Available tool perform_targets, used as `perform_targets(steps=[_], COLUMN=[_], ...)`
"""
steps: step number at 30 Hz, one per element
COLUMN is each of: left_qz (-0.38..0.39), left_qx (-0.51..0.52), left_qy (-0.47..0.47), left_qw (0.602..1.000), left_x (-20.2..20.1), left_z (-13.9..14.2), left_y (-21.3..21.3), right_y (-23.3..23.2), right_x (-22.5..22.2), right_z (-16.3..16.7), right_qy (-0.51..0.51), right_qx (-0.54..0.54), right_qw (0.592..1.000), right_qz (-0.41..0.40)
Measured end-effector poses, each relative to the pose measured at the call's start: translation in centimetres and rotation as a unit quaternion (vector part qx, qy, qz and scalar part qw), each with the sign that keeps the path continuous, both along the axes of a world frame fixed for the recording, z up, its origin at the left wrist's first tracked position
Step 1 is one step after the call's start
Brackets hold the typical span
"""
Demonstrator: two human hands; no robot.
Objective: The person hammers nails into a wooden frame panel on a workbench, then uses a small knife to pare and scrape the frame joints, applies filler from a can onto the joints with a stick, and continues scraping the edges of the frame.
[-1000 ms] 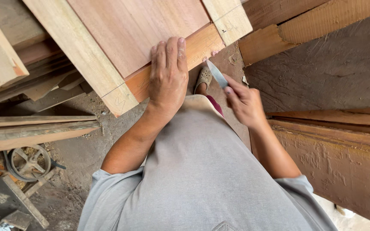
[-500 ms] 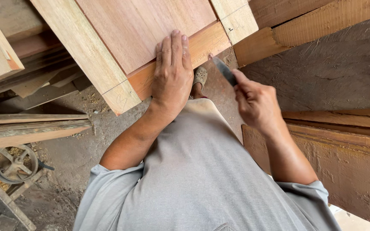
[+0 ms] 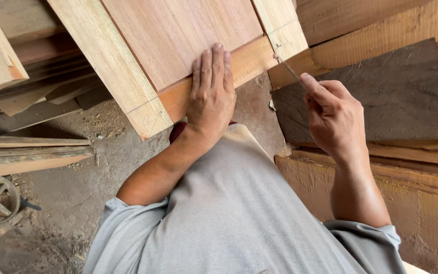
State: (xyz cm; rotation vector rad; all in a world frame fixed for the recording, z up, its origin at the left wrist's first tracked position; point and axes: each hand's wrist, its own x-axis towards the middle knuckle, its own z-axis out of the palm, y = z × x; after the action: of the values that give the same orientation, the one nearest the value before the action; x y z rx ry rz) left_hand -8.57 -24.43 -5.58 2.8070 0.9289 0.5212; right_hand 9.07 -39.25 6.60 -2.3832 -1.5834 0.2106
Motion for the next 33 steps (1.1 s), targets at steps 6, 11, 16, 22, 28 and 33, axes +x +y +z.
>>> perform_targets(steps=[6, 11, 16, 22, 28, 33], left_qz=[-0.005, -0.01, -0.003, -0.003, -0.002, 0.003], left_qx=[-0.009, -0.008, -0.015, -0.004, 0.007, -0.013], left_qy=[-0.006, -0.002, -0.013, -0.018, 0.005, -0.025], left_qw=[1.0, 1.0, 1.0, 1.0, 1.0, 1.0], left_x=[-0.1, -0.1, 0.0, 0.4, 0.3, 0.1], left_z=[-0.5, -0.9, -1.1, -1.5, -1.3, -0.7], left_y=[0.0, 0.0, -0.1, 0.0, 0.2, 0.3], right_y=[1.9, 3.2, 3.4, 5.2, 5.8, 6.0], right_x=[-0.4, -1.9, -2.4, -3.3, -2.5, -1.6], right_z=[-0.7, -0.1, 2.2, 3.4, 4.2, 2.3], right_qy=[-0.089, -0.188, -0.176, -0.181, -0.186, -0.198], right_qx=[-0.01, -0.137, -0.154, -0.171, -0.152, -0.143], right_qw=[0.996, 0.971, 0.97, 0.967, 0.969, 0.966], right_qz=[0.022, 0.049, 0.06, 0.061, 0.065, 0.08])
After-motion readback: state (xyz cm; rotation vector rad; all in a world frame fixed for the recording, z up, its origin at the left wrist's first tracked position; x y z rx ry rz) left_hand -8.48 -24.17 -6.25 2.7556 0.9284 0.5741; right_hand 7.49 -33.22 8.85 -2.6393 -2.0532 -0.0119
